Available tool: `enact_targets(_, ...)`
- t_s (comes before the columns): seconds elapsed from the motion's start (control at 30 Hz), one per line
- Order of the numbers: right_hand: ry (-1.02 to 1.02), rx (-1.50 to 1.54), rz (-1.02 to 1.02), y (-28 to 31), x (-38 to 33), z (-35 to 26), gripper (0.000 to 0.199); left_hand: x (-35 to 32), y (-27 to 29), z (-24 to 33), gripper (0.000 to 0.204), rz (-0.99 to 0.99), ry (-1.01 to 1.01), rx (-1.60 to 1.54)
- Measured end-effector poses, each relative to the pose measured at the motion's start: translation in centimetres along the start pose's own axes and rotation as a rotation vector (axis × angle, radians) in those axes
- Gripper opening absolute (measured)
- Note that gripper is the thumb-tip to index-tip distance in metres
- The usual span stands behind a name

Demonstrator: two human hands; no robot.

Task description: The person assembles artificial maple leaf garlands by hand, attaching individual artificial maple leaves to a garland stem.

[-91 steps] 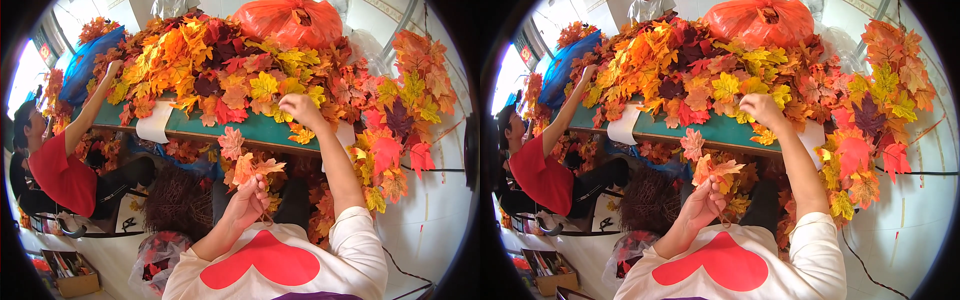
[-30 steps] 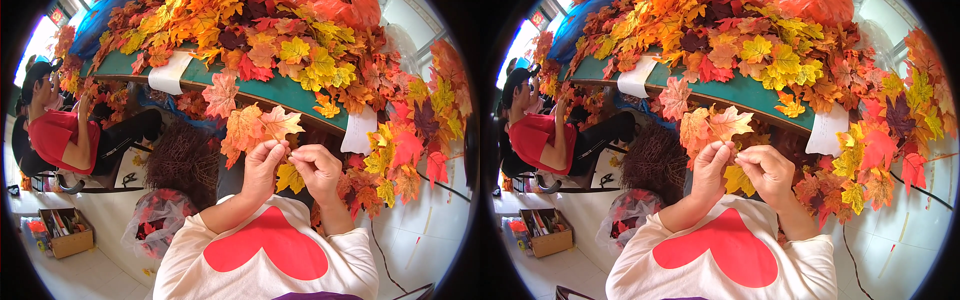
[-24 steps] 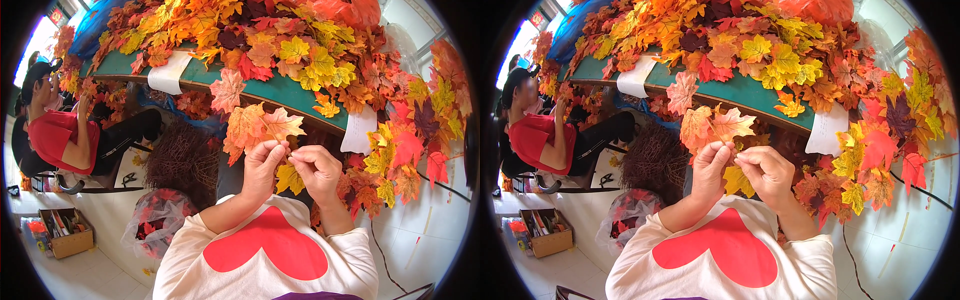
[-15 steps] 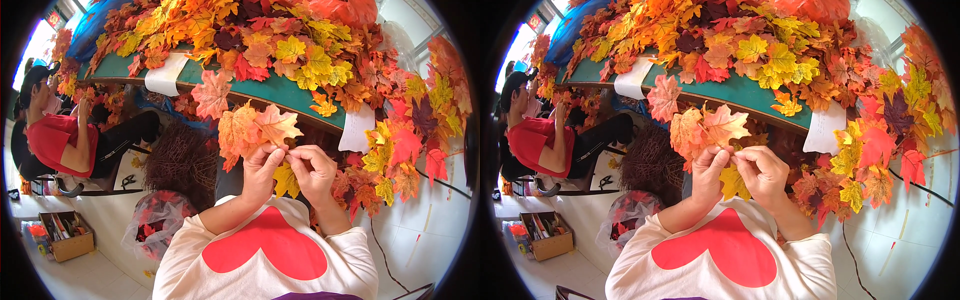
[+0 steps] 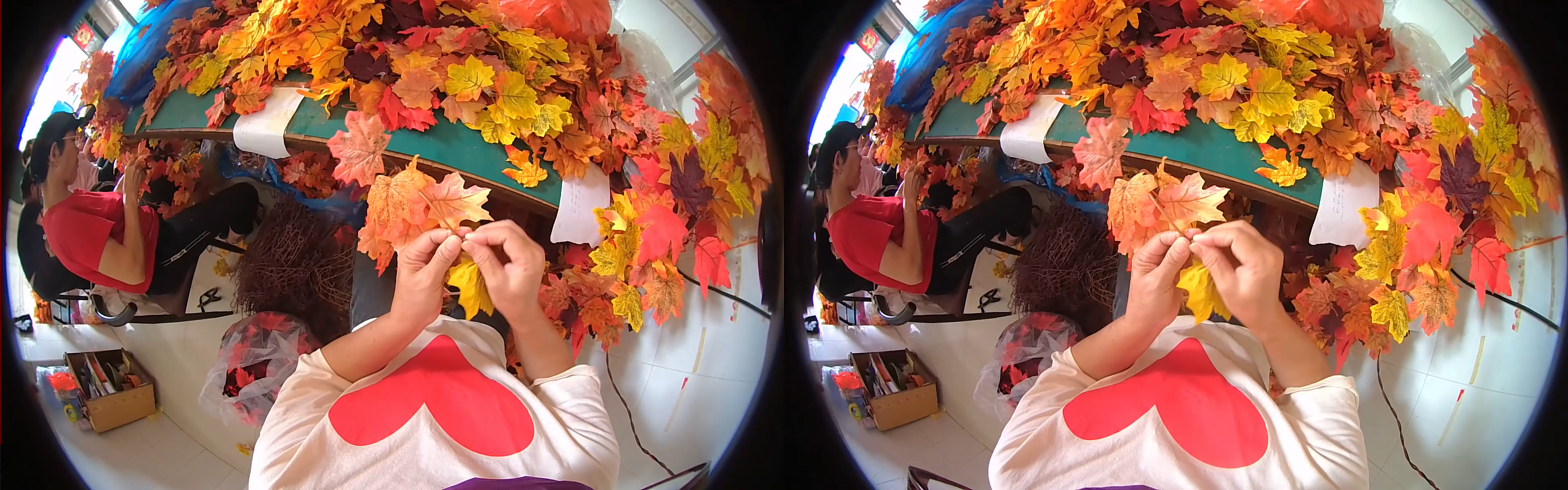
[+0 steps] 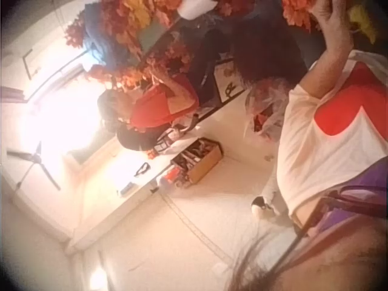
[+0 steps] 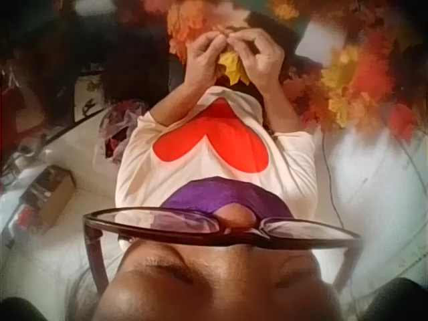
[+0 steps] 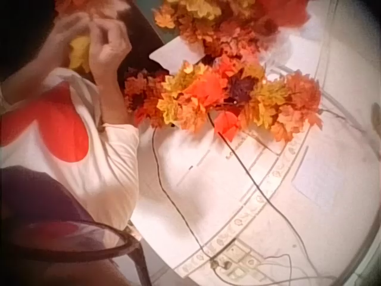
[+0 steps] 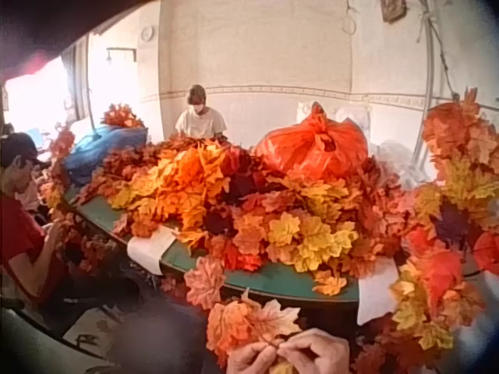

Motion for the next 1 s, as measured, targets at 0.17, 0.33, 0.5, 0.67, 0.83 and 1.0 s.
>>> enact_targets(0.17, -0.661, 0.649, -0.124, 0.4, 0.8, 5.2, 0.010, -0.1, -0.7, 0.0, 0.027, -0.130, 0.152, -0.077)
enact_targets(0.33, -0.958, 1.029, -0.197, -0.4, 0.5, 8.9, 0.011, 0.2, -0.8, -0.2, 0.032, -0.139, 0.263, -0.196)
enact_targets(0.5, -0.958, 1.019, -0.182, -0.8, 0.7, 9.9, 0.011, 0.0, -0.2, -0.5, 0.021, -0.083, 0.245, -0.044)
enact_targets(0.67, -0.861, 0.910, -0.186, -1.9, 0.9, 9.3, 0.014, 0.0, 2.3, -1.7, 0.014, 0.083, 0.166, 0.257)
enact_targets(0.83, -0.651, 1.099, -0.368, -3.5, 1.1, 4.9, 0.032, -0.8, 3.4, -1.2, 0.018, 0.181, 0.177, -0.077)
enact_targets(1.0, -0.091, 0.417, -0.531, -3.9, 2.2, 1.5, 0.031, -2.4, 2.9, -0.1, 0.010, 0.190, 0.360, -0.238)
Point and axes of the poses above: each hand's wrist, its own x-axis towards the middle knuckle, its own y-axis out of the back of the hand, z = x × y, the point moved 6 cm from there along x, towards the middle knuckle, and after that the axes turned 9 degrees about x, right-handed, at the moved point
